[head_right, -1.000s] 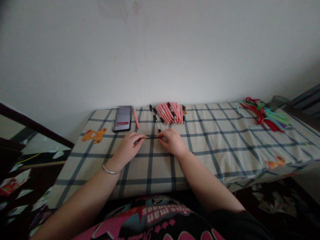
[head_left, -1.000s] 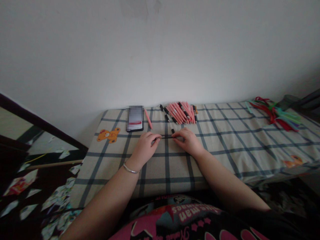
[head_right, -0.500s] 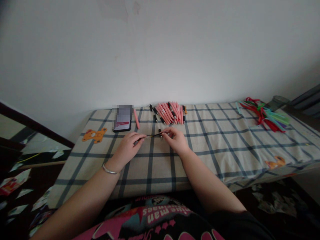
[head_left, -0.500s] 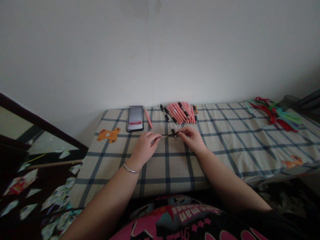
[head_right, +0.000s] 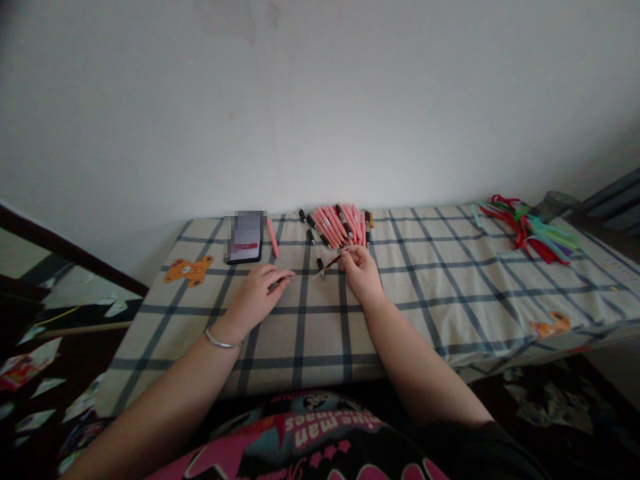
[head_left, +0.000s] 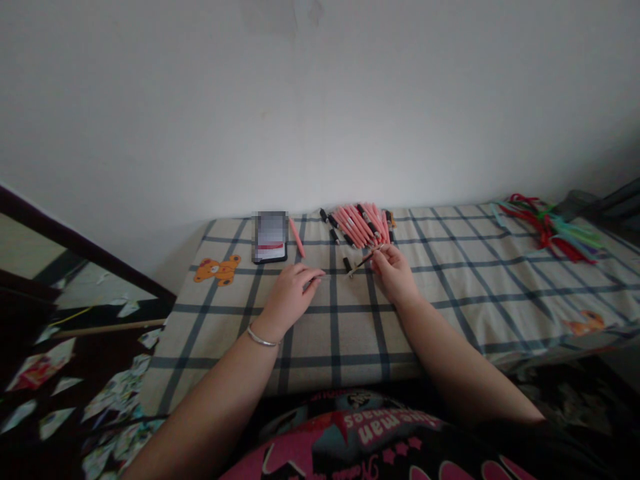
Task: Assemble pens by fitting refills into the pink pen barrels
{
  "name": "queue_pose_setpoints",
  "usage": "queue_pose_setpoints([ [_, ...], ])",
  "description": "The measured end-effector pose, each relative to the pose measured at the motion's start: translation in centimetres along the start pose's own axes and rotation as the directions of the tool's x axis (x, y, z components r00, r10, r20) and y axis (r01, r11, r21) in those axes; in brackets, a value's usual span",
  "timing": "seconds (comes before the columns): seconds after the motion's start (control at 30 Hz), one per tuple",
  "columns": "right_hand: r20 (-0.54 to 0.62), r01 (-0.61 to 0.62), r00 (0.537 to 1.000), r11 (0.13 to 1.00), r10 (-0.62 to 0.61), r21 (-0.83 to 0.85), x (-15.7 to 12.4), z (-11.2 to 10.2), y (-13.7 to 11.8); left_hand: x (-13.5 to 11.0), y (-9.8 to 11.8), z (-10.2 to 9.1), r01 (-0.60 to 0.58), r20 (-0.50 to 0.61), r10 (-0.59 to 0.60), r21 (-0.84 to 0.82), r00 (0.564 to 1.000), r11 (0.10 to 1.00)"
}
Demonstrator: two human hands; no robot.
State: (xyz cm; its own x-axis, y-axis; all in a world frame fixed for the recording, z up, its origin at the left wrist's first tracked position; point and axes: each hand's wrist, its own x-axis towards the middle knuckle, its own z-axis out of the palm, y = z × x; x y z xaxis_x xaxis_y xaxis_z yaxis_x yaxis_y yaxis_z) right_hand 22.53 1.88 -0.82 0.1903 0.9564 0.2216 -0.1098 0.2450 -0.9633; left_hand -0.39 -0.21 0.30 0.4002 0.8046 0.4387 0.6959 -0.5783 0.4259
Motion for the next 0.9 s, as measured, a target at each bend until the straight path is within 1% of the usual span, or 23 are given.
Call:
queue_pose_setpoints([
  [0.13,-0.012,0.039,0.999,0.989,-0.041,-0.140,0.4,-0.5,0.6,0.0,0.0,0.0,0.000,-0.001,0.000,-0.007,1.000,1.000],
  [0.2,-0.017,0.053,0.998,0.969,-0.059,-0.243,0.5,-0.8,1.0,0.0,0.1,0.0,0.002,-0.005,-0.002,-0.007,1.000,1.000],
  [0.27,-0.010,0.045,0.999,0.942,-0.051,-0.334,0.7,-1.1,1.5,0.0,0.1,0.0,0.001,-0.008,-0.001,-0.006,1.000,1.000],
  [0.4,-0.012,0.024,0.999,0.913,-0.031,-0.407,0.8,-1.3,1.8,0.0,0.0,0.1,0.001,-0.010,-0.001,-0.005,1.000,1.000],
  [0.5,-0.015,0.026,0.999,0.885,-0.037,-0.465,0.8,-1.1,1.4,0.0,0.0,0.2,0.008,-0.012,-0.008,-0.009,1.000,1.000],
  [0.57,-0.003,0.031,0.999,0.851,-0.038,-0.524,0.7,-0.9,1.0,0.0,0.0,0.2,0.009,-0.011,-0.009,-0.014,1.000,1.000],
  [0.67,0.026,0.042,0.999,0.769,-0.032,-0.638,0.5,-0.5,0.4,0.1,0.1,0.1,0.011,-0.005,-0.011,-0.026,1.000,1.000],
  [0.83,0.086,0.084,0.996,0.541,-0.022,-0.837,0.2,-0.1,0.0,0.0,0.3,0.0,0.008,0.011,-0.007,-0.060,1.000,0.998],
  [0.9,0.091,0.089,0.996,0.496,-0.021,-0.864,0.2,0.0,-0.1,0.0,0.3,0.0,0.007,0.012,-0.006,-0.067,1.000,0.998],
])
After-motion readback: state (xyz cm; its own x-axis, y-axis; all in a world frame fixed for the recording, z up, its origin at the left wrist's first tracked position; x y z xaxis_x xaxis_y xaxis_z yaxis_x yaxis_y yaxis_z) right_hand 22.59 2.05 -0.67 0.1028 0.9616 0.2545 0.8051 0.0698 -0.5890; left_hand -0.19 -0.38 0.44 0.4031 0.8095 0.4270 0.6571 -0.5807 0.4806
